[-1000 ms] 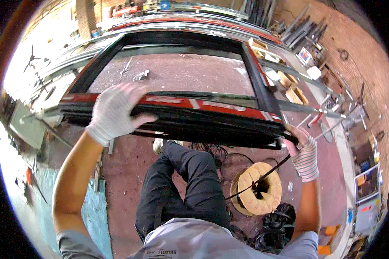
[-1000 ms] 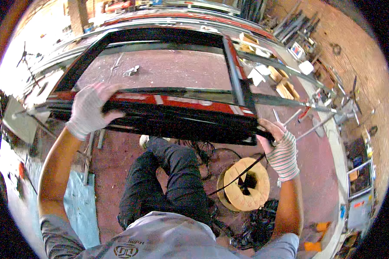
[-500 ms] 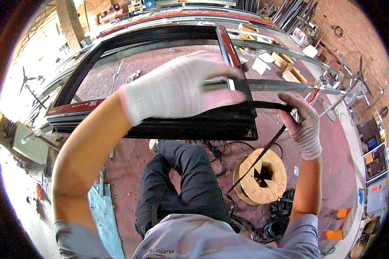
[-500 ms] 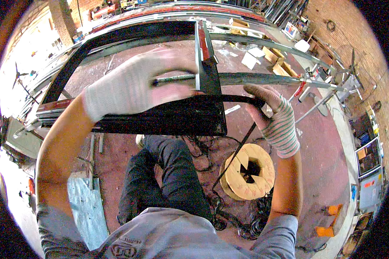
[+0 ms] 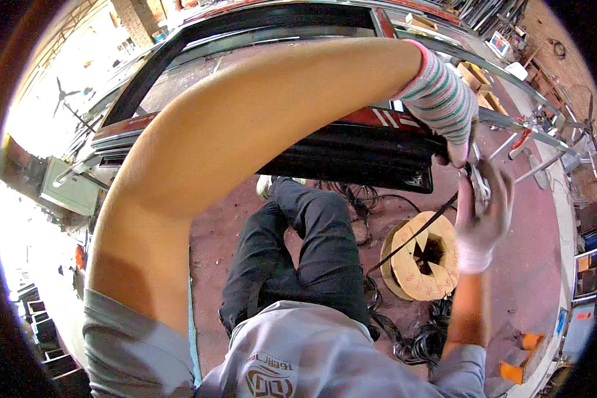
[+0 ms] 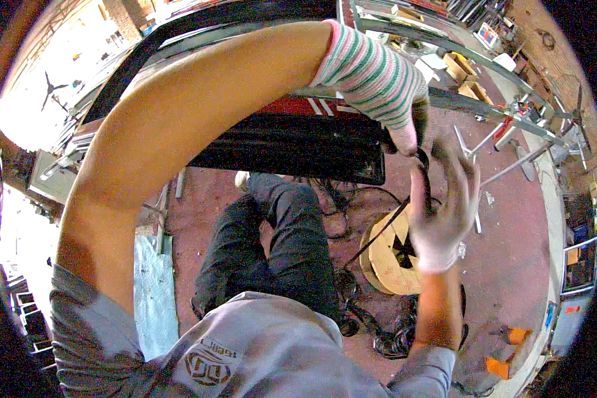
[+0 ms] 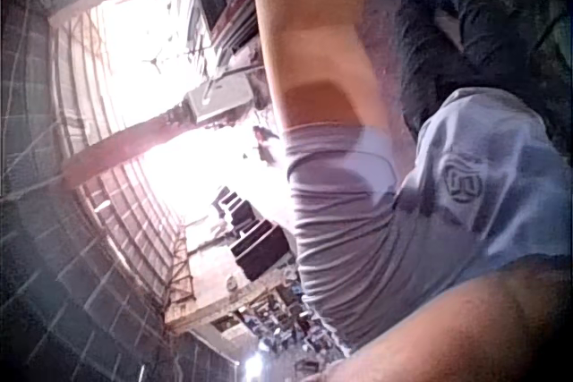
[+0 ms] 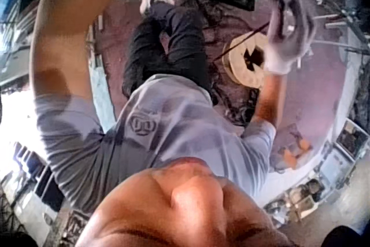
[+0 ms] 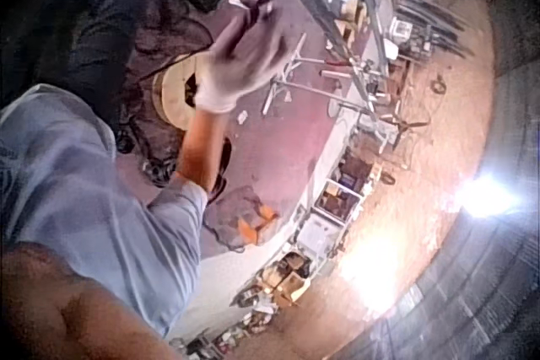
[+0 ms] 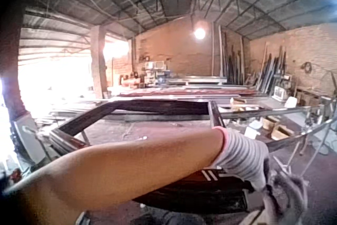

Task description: The person sits on the floor and installs a black rubber seal onto a red-framed window. They press the seal into the frame groove, cut the seal with shears, and continue fitting it along the frame edges.

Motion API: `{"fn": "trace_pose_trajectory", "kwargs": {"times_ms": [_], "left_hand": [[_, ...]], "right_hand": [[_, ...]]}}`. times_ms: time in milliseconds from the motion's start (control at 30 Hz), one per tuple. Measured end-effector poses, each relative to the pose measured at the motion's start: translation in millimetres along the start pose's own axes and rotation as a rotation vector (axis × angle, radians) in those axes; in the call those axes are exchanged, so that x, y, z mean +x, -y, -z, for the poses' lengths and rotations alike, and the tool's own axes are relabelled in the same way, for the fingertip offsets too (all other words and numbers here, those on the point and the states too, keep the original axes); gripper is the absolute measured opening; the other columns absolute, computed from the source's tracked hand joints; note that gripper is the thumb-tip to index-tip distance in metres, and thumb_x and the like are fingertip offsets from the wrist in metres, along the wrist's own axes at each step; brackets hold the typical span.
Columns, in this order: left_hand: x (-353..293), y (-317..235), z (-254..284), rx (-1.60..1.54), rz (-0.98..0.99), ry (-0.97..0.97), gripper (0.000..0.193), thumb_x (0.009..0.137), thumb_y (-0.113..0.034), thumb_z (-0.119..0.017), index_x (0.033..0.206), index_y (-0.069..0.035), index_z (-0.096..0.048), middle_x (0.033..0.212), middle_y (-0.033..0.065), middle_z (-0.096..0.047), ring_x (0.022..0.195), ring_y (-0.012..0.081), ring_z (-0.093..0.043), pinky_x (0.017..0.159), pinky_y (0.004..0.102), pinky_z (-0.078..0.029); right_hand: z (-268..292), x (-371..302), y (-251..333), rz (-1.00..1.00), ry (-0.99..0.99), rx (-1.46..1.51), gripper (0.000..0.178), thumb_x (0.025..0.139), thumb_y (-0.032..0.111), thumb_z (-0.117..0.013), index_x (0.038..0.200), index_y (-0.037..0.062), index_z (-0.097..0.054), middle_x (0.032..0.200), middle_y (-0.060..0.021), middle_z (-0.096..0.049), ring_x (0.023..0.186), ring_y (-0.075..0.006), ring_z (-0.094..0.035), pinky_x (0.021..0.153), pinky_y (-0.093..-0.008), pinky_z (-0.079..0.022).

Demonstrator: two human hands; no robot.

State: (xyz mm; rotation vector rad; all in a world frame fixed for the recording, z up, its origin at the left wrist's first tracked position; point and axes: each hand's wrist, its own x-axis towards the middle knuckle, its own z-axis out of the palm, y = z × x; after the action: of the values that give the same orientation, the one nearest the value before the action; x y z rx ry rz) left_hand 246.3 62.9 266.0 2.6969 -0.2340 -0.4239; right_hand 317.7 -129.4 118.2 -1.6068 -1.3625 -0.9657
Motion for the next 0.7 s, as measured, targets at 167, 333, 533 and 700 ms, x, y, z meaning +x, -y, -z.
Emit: {"fn": "trace_pose_trajectory", "kwargs": {"times_ms": [167, 333, 533, 700], "left_hand": [[11.5, 17.2, -8.3, -0.103, -0.105, -0.033, 0.054, 0.081, -0.043, -0.078, 0.115, -0.001, -0.071, 0.097, 0.0109, -0.075, 0.086, 0.0217, -0.067, 0.080, 0.0376, -0.053], [8.0, 29.2, -15.5, -0.299, -0.088, -0.010, 0.052, 0.083, -0.039, -0.079, 0.116, 0.000, -0.070, 0.101, 0.0082, -0.074, 0.088, 0.0192, -0.066, 0.081, 0.0363, -0.053], [28.6, 17.9, -9.2, -0.397, -0.090, 0.110, 0.048, 0.083, -0.033, -0.081, 0.116, 0.001, -0.069, 0.104, 0.0080, -0.073, 0.093, 0.0165, -0.066, 0.087, 0.0327, -0.052], [25.0, 25.1, -9.6, -0.437, -0.033, 0.125, 0.045, 0.082, -0.029, -0.083, 0.111, 0.002, -0.070, 0.100, 0.0082, -0.074, 0.090, 0.0166, -0.066, 0.084, 0.0314, -0.053]], "right_hand": [[-34.4, -67.9, 106.0, -0.164, 0.554, 0.732, 0.030, 0.083, 0.013, -0.072, 0.111, 0.0028, -0.065, 0.115, -0.0180, -0.063, 0.104, -0.0353, -0.061, 0.092, -0.0425, -0.049], [-177.2, -105.0, 155.6, -0.516, 0.566, 0.983, 0.046, 0.085, 0.009, -0.073, 0.126, -0.0004, -0.056, 0.128, -0.0236, -0.057, 0.117, -0.0404, -0.055, 0.105, -0.0469, -0.043], [-336.3, -145.7, 150.2, -0.728, 0.544, 0.593, 0.046, 0.101, 0.036, -0.043, 0.137, 0.0113, -0.056, 0.145, -0.0113, -0.053, 0.134, -0.0328, -0.047, 0.115, -0.0488, -0.035], [-292.2, -145.4, 163.1, -0.797, 0.599, 0.583, 0.047, 0.094, 0.045, -0.056, 0.123, 0.0093, -0.065, 0.123, -0.0190, -0.066, 0.115, -0.0403, -0.060, 0.100, -0.0478, -0.047]]}}
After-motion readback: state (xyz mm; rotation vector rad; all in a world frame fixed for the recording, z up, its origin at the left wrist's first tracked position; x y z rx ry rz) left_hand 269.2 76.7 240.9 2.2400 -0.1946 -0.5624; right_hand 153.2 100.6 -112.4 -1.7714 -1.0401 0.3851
